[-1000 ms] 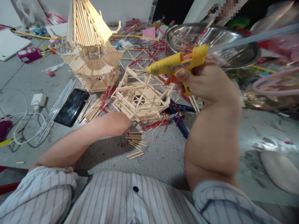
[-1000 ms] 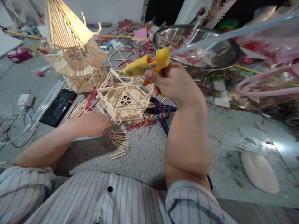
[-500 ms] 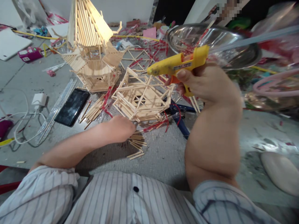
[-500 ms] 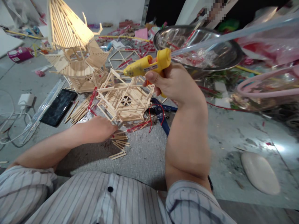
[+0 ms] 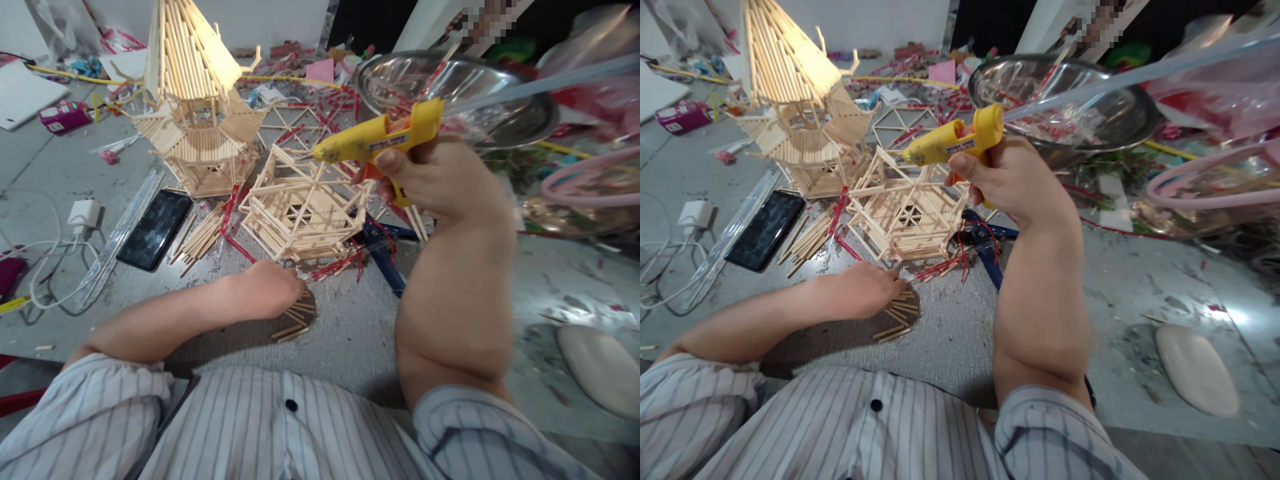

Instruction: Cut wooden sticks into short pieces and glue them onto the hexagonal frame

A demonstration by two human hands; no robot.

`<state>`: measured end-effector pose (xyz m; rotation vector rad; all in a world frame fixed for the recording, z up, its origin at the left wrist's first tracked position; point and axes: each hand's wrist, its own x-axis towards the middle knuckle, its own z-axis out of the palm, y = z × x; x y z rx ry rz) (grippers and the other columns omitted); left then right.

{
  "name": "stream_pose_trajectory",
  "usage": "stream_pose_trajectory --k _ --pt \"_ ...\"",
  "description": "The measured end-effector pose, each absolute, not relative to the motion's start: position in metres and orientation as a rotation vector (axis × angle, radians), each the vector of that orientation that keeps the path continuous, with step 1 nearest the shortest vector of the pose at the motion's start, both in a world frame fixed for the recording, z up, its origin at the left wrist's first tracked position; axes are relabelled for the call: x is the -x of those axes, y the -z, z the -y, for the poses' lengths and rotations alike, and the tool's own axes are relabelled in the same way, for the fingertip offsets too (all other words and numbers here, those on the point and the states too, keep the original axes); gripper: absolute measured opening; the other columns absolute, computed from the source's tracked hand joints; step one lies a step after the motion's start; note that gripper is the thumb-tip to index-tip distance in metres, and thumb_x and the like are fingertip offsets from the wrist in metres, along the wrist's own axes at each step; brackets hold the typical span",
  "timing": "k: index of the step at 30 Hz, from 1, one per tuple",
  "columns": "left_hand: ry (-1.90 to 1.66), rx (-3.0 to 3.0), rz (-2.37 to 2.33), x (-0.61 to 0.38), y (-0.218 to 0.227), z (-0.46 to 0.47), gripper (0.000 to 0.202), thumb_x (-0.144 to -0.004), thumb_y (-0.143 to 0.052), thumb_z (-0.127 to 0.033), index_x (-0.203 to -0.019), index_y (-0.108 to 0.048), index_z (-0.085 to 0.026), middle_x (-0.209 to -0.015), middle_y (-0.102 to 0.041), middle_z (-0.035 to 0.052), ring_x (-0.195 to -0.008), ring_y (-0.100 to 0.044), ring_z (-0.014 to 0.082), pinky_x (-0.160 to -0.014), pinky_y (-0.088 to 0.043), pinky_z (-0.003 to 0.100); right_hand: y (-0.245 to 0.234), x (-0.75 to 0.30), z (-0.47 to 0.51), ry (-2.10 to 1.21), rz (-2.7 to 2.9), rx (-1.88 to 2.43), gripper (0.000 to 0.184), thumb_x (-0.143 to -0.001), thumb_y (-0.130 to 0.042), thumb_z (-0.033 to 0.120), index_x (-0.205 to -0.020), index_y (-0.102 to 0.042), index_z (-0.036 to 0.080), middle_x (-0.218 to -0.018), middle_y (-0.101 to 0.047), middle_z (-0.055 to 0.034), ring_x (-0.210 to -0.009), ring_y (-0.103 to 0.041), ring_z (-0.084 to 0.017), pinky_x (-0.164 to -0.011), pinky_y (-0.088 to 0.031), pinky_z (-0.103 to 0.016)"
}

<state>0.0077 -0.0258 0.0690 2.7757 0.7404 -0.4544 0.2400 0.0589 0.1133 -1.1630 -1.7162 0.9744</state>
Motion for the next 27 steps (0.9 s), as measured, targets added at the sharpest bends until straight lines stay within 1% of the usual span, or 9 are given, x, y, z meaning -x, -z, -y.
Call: stream_pose_trajectory --k 4,9,11,14,16,18,20,23,27 --pt "0.462 -2.781 -0.699 -0.007 -0.070 0.025 0.024 -0.087 -0.052 -0.004 -0.099 -0.073 -0.008 -0.091 -0.076 0.0143 -0.078 -0.074 0.0234 -0.054 -0.046 0.031 -0.113 -0.239 -0.059 -0.980 1.703 1.173 0.069 -0.058 -0.075 0.080 -0.084 -0.061 0.018 -0.063 -0.058 0.0039 -0.038 -0.045 -0.003 -0.033 -0.034 -0.018" --pt "0.466 -2.825 -0.771 -0.010 -0.074 0.030 0.022 -0.088 -0.054 -0.009 -0.092 -0.076 -0.010 -0.099 -0.073 0.0160 -0.072 -0.072 0.0241 -0.047 -0.039 0.032 -0.115 -0.237 -0.058 -1.004 1.656 1.172 0.071 -0.053 -0.078 0.080 -0.083 -0.061 0.017 -0.062 -0.058 0.0042 -0.038 -0.045 -0.004 -0.032 -0.033 -0.020" --pt "0.437 -2.850 -0.760 -0.011 -0.073 0.034 0.020 -0.087 -0.056 -0.009 -0.088 -0.076 -0.010 -0.093 -0.074 0.0157 -0.071 -0.073 0.0236 -0.047 -0.039 0.032 -0.115 -0.237 -0.058 -1.003 1.661 1.161 0.070 -0.056 -0.078 0.079 -0.083 -0.061 0.017 -0.063 -0.058 0.0037 -0.038 -0.044 -0.004 -0.032 -0.033 -0.020" --pt "0.378 -2.858 -0.726 -0.012 -0.066 0.038 0.018 -0.086 -0.058 -0.007 -0.084 -0.075 -0.010 -0.081 -0.076 0.0141 -0.071 -0.074 0.0243 -0.048 -0.040 0.032 -0.114 -0.238 -0.058 -0.983 1.690 1.168 0.062 -0.066 -0.077 0.074 -0.084 -0.062 0.016 -0.065 -0.060 0.0023 -0.038 -0.045 -0.004 -0.033 -0.032 -0.020" --pt "0.346 -2.854 -0.704 -0.012 -0.062 0.040 0.016 -0.086 -0.060 -0.006 -0.084 -0.074 -0.011 -0.079 -0.077 0.0132 -0.070 -0.074 0.0249 -0.047 -0.039 0.032 -0.114 -0.240 -0.058 -0.973 1.695 1.174 0.058 -0.070 -0.077 0.070 -0.086 -0.062 0.016 -0.066 -0.060 0.0018 -0.039 -0.045 -0.004 -0.033 -0.032 -0.020" --pt "0.334 -2.846 -0.676 -0.012 -0.060 0.040 0.013 -0.085 -0.062 -0.006 -0.083 -0.074 -0.011 -0.078 -0.077 0.0116 -0.070 -0.075 0.0249 -0.047 -0.037 0.032 -0.114 -0.241 -0.058 -0.979 1.702 1.163 0.057 -0.072 -0.077 0.068 -0.087 -0.062 0.016 -0.066 -0.060 0.0019 -0.039 -0.045 -0.004 -0.033 -0.032 -0.019" --pt "0.354 -2.831 -0.664 -0.012 -0.061 0.039 0.012 -0.085 -0.064 -0.006 -0.081 -0.074 -0.011 -0.076 -0.077 0.0100 -0.070 -0.075 0.0247 -0.046 -0.034 0.032 -0.114 -0.241 -0.059 -0.985 1.704 1.154 0.060 -0.069 -0.077 0.071 -0.088 -0.062 0.016 -0.065 -0.060 0.0025 -0.039 -0.045 -0.003 -0.033 -0.033 -0.019" --pt "0.421 -2.800 -0.646 -0.012 -0.064 0.036 0.015 -0.088 -0.061 -0.008 -0.082 -0.074 -0.011 -0.079 -0.078 0.0090 -0.073 -0.076 0.0233 -0.048 -0.032 0.032 -0.114 -0.240 -0.059 -0.990 1.687 1.150 0.067 -0.061 -0.077 0.077 -0.087 -0.062 0.017 -0.064 -0.061 0.0036 -0.037 -0.045 -0.003 -0.032 -0.032 -0.019" --pt "0.511 -2.783 -0.615 -0.012 -0.068 0.033 0.018 -0.090 -0.058 -0.010 -0.087 -0.075 -0.012 -0.085 -0.079 0.0092 -0.077 -0.076 0.0222 -0.048 -0.031 0.033 -0.115 -0.238 -0.058 -0.996 1.634 1.158 0.071 -0.054 -0.079 0.077 -0.085 -0.063 0.016 -0.061 -0.059 0.0042 -0.036 -0.044 -0.003 -0.030 -0.031 -0.020"
